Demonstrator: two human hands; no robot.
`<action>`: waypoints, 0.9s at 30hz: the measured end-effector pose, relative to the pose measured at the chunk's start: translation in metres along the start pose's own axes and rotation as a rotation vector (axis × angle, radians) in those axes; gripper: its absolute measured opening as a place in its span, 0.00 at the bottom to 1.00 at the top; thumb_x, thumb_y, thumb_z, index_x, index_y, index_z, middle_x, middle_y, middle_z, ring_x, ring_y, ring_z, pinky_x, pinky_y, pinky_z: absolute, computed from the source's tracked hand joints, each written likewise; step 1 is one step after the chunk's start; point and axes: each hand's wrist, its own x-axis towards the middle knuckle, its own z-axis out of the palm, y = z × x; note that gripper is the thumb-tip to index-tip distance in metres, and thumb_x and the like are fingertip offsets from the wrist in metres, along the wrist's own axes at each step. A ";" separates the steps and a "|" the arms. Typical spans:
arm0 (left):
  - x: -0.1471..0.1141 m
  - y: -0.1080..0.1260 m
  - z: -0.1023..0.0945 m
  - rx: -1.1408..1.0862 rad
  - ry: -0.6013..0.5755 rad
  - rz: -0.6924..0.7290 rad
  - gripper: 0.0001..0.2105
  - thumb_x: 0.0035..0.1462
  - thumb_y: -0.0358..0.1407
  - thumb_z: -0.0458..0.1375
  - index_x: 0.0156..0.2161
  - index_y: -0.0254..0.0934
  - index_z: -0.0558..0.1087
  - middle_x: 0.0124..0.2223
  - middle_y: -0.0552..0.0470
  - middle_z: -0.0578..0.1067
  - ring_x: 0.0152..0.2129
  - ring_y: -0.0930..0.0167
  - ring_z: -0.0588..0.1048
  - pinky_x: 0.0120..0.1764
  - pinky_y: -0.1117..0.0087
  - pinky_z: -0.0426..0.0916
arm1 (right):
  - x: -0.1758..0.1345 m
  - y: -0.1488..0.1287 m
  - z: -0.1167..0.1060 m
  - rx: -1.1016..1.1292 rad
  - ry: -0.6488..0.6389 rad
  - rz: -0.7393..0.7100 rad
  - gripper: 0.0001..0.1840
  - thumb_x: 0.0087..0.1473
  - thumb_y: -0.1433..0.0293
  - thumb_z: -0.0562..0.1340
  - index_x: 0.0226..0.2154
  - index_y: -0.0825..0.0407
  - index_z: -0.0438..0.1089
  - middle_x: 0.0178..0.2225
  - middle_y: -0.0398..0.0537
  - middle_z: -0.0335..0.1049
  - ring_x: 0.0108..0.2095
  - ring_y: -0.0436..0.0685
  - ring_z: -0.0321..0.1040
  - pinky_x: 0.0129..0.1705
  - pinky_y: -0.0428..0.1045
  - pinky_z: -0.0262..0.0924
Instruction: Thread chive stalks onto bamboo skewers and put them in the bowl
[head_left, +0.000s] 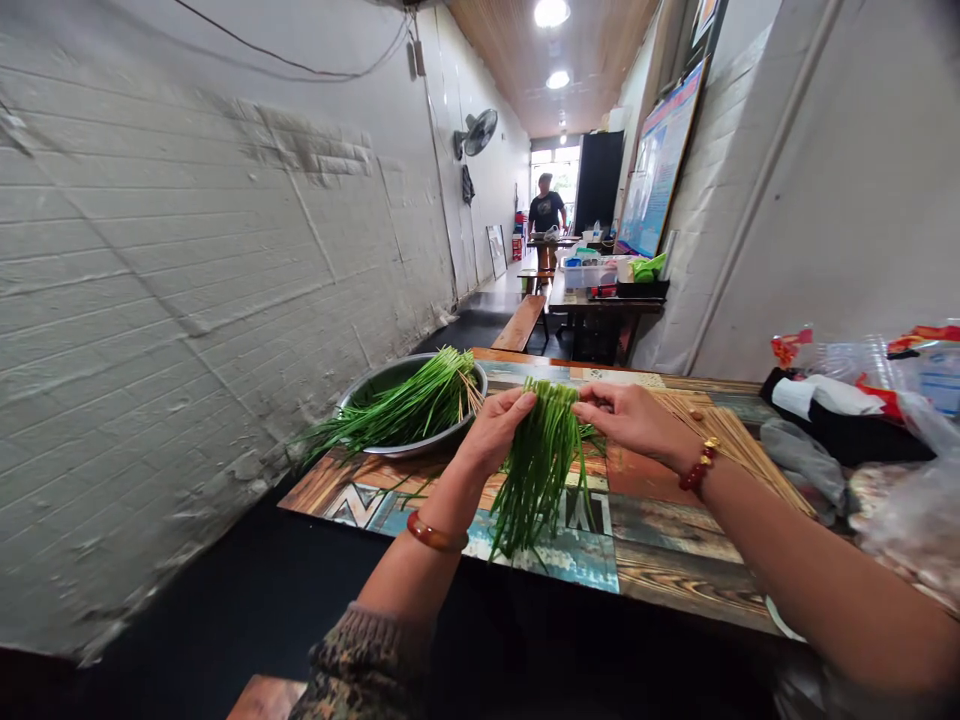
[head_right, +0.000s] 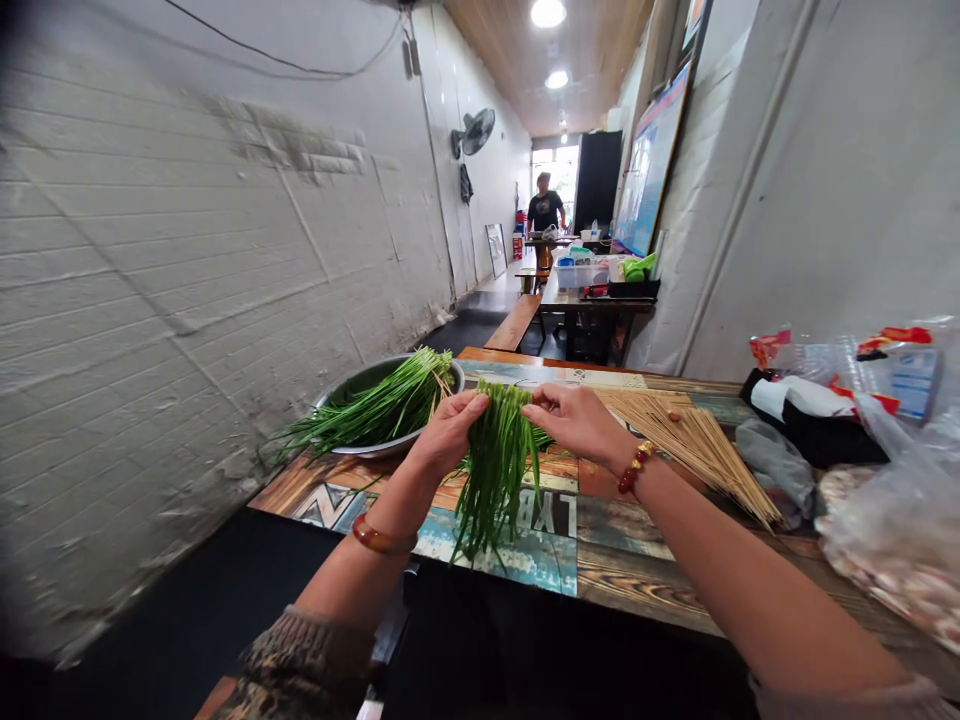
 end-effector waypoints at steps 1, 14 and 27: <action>0.000 0.000 0.001 0.003 -0.002 0.000 0.16 0.51 0.43 0.62 0.37 0.31 0.77 0.30 0.51 0.76 0.26 0.74 0.72 0.33 0.74 0.65 | 0.002 -0.001 0.002 0.013 0.006 0.015 0.14 0.54 0.62 0.56 0.28 0.53 0.70 0.24 0.43 0.68 0.24 0.50 0.62 0.27 0.46 0.55; 0.002 -0.009 -0.014 -0.012 0.029 -0.033 0.16 0.49 0.45 0.63 0.31 0.29 0.75 0.25 0.53 0.73 0.22 0.76 0.69 0.29 0.76 0.62 | -0.015 0.006 0.006 0.212 -0.202 0.124 0.16 0.55 0.59 0.55 0.33 0.53 0.71 0.23 0.43 0.69 0.19 0.48 0.65 0.23 0.45 0.58; 0.014 0.007 -0.007 0.034 -0.131 -0.164 0.14 0.39 0.35 0.69 0.33 0.29 0.78 0.32 0.48 0.78 0.26 0.73 0.74 0.36 0.71 0.66 | -0.029 0.001 0.006 0.141 -0.057 0.115 0.14 0.56 0.61 0.55 0.32 0.52 0.72 0.20 0.42 0.67 0.20 0.49 0.62 0.22 0.44 0.55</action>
